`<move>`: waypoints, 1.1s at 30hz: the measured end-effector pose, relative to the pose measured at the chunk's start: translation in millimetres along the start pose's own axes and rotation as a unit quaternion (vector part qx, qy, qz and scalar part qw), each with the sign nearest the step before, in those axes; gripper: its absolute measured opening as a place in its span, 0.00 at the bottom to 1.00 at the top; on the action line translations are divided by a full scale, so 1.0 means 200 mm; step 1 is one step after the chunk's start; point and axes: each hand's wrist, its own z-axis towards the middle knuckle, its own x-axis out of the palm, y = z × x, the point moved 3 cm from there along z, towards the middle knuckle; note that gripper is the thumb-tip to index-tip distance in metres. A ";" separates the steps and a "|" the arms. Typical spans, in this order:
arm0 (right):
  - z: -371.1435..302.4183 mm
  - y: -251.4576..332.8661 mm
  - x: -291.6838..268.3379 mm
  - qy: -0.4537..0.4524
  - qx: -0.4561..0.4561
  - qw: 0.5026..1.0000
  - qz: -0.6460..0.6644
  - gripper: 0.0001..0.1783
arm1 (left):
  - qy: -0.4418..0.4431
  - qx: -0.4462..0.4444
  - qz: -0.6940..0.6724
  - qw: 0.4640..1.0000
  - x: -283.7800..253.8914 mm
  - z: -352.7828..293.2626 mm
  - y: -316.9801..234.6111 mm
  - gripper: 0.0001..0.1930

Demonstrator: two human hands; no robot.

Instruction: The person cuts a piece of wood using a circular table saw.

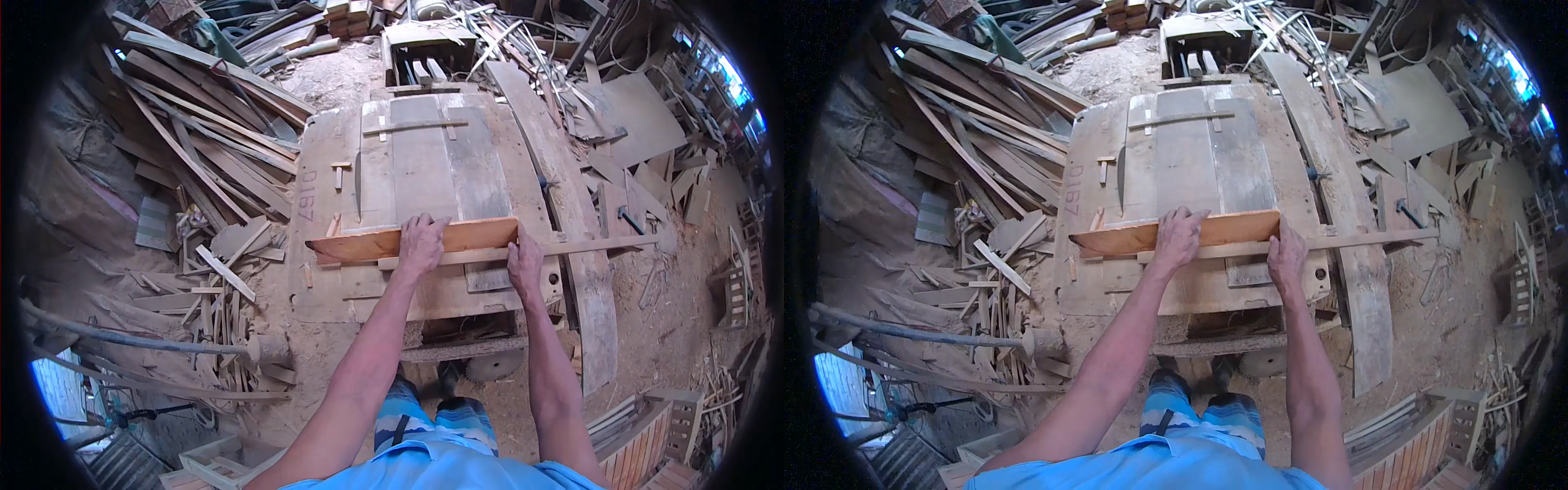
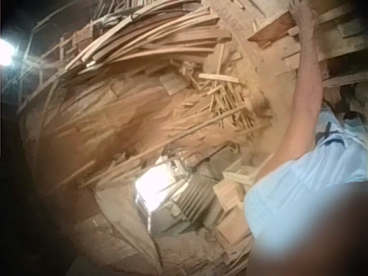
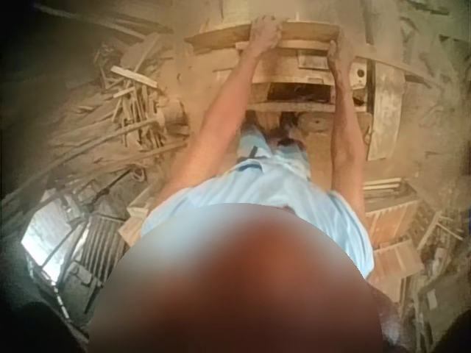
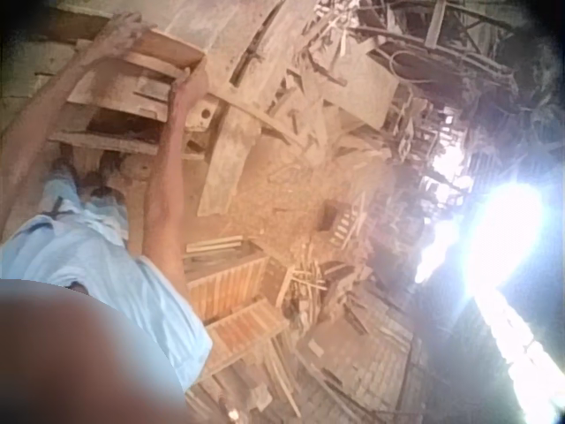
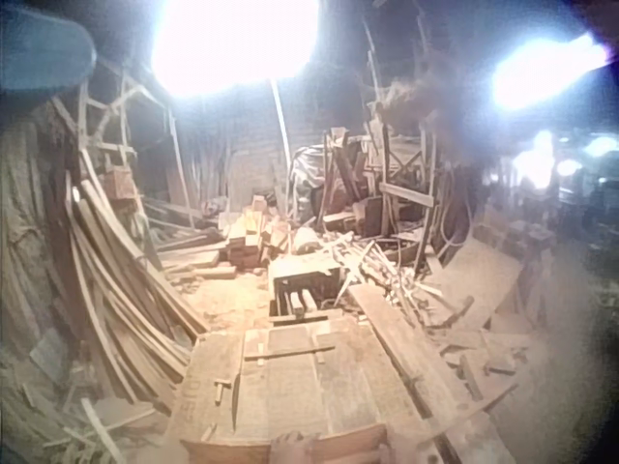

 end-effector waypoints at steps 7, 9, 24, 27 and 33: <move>0.04 -0.04 0.03 0.046 0.094 0.988 -0.112 0.26 | -0.047 0.025 0.046 0.998 0.13 -0.01 -0.07 0.26; 0.04 -0.01 0.02 0.046 0.108 0.988 -0.102 0.26 | -0.042 0.036 0.049 0.997 0.16 -0.02 -0.10 0.29; 0.02 -0.03 -0.03 0.073 0.033 0.996 0.034 0.23 | 0.012 -0.067 -0.009 0.998 0.17 -0.03 0.00 0.29; 0.02 -0.02 -0.04 0.068 0.026 0.997 0.025 0.23 | 0.032 -0.084 -0.015 0.996 0.18 -0.03 0.01 0.28; 0.01 -0.03 -0.03 0.081 0.038 0.996 0.013 0.22 | 0.055 -0.082 -0.015 0.995 0.20 -0.02 0.00 0.28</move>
